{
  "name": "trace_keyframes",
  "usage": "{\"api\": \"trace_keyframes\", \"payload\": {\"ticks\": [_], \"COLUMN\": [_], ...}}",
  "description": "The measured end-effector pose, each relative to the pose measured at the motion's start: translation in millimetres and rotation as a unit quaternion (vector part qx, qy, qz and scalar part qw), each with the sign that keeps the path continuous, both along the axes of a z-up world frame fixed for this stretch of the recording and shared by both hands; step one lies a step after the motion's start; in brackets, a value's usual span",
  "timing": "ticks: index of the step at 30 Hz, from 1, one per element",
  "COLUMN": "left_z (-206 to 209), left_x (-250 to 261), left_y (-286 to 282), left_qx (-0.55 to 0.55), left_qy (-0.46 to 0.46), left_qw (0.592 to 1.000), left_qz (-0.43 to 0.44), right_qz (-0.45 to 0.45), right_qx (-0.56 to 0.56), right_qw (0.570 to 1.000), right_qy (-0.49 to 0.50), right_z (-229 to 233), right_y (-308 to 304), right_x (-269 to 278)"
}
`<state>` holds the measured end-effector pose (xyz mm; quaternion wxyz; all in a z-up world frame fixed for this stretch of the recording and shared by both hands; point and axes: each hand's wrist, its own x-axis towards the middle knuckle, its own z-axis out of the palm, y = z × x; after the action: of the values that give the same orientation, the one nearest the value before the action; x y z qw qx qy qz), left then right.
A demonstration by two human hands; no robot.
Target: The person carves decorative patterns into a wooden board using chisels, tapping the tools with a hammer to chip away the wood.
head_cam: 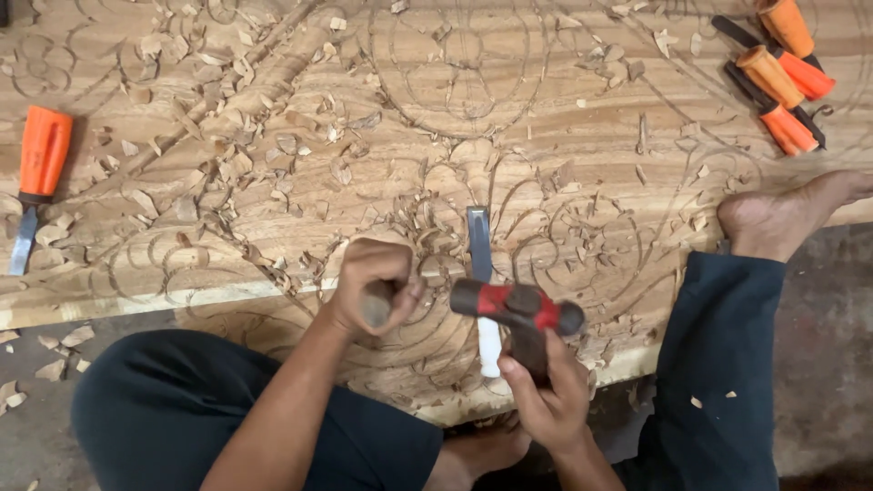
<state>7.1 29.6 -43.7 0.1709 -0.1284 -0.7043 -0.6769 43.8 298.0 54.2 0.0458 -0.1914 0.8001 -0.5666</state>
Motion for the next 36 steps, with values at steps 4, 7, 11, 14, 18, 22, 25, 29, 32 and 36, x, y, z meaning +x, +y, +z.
{"api": "trace_keyframes", "payload": {"ticks": [4,7,11,14,18,22,25,29,32,36], "left_z": [38,33,40,40,-4,-20,-15,8,17,21], "left_x": [0,-2,-2,-2,24,17,11,10,9,8], "left_y": [3,6,2,-2,9,-10,-2,-9,-12,-10], "left_qx": [-0.039,-0.048,-0.052,-0.057,0.142,0.340,0.248,0.253,0.217,0.193], "left_qy": [0.031,0.026,0.002,-0.025,-0.030,-0.049,-0.049,-0.092,-0.096,-0.104], "left_qw": [0.999,0.998,0.998,0.998,0.988,0.931,0.967,0.963,0.968,0.974], "left_qz": [0.001,-0.012,-0.021,-0.024,0.057,0.125,0.002,0.020,0.082,0.053], "right_qz": [0.074,0.089,0.174,0.150,0.142,0.041,-0.007,-0.017,-0.008,-0.003], "right_qx": [0.161,-0.053,0.171,0.124,0.165,0.126,0.101,0.089,0.076,0.074], "right_qw": [0.982,0.965,0.947,0.941,0.958,0.987,0.994,0.996,0.997,0.997], "right_qy": [-0.063,0.240,0.208,0.275,0.188,0.096,0.046,0.000,-0.003,-0.010], "right_z": [-31,21,59,45,48,0,2,-2,-3,-6], "right_y": [59,-8,-26,-23,-21,10,4,10,10,11], "right_x": [31,-12,-33,-32,-33,-10,-5,-5,-6,-6]}}
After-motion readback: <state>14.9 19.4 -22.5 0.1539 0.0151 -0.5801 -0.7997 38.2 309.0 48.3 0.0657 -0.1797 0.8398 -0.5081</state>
